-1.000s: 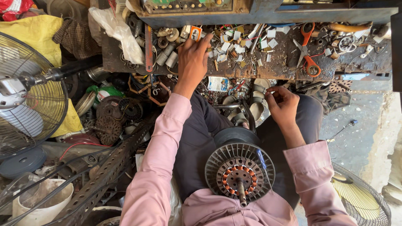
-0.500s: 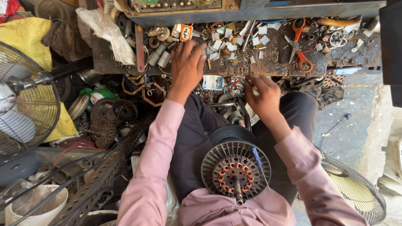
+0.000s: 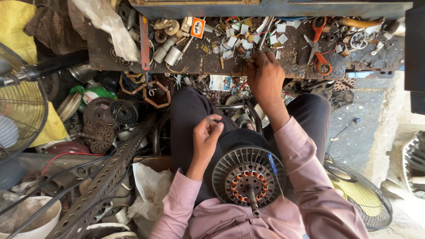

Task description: The person manipulates wires and copper windings on a fan motor rotor held on their lap, using a small tool to adjust components and scissors to trim wires.

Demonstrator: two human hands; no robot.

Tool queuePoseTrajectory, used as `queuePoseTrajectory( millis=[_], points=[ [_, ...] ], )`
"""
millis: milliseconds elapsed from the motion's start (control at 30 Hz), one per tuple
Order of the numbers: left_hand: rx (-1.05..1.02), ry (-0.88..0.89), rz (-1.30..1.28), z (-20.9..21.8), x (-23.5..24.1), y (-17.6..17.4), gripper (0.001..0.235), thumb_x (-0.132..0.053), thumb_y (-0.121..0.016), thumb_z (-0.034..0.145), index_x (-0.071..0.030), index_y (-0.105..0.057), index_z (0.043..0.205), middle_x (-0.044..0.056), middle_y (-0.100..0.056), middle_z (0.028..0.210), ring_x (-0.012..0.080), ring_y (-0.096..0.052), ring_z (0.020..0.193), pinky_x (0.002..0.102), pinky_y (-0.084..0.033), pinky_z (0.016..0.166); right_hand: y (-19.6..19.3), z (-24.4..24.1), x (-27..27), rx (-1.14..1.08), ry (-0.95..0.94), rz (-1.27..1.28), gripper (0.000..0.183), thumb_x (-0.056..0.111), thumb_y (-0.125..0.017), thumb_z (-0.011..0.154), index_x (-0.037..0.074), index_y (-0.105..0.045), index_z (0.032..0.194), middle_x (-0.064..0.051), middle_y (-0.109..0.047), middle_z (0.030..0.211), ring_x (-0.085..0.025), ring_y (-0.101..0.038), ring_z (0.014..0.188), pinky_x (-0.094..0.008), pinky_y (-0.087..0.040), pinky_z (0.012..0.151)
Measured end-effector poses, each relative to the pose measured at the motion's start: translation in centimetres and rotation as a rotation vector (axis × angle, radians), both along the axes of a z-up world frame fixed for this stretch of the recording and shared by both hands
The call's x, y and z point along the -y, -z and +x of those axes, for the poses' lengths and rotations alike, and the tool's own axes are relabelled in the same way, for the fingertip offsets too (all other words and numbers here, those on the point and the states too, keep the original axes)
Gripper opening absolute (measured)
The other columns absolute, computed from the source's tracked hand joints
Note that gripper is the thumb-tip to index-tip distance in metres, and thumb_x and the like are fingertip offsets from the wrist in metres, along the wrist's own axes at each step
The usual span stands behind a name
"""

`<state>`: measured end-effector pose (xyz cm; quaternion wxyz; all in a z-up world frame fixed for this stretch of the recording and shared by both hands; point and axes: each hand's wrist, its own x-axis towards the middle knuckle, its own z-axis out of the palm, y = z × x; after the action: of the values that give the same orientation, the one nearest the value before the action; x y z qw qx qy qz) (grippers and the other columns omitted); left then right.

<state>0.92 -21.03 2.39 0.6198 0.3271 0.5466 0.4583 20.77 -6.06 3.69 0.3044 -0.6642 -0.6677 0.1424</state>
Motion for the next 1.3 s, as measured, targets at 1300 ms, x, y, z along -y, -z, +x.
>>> queuePoseTrajectory(
  millis=[1300],
  points=[
    [-0.277,0.32,0.042,0.2,-1.0,2.3,0.017,-0.006,-0.069,0.093,0.001,-0.071,0.109,0.001,-0.071,0.086,0.0036,-0.062,0.07,0.021,-0.05,0.063,1.3,7.9,2.9,-1.266,0.166,-0.204,0.008,-0.004,-0.072,0.099,-0.002,-0.072,0.107,-0.005,-0.073,0.091,-0.011,-0.067,0.076,-0.024,-0.057,0.069]
  ],
)
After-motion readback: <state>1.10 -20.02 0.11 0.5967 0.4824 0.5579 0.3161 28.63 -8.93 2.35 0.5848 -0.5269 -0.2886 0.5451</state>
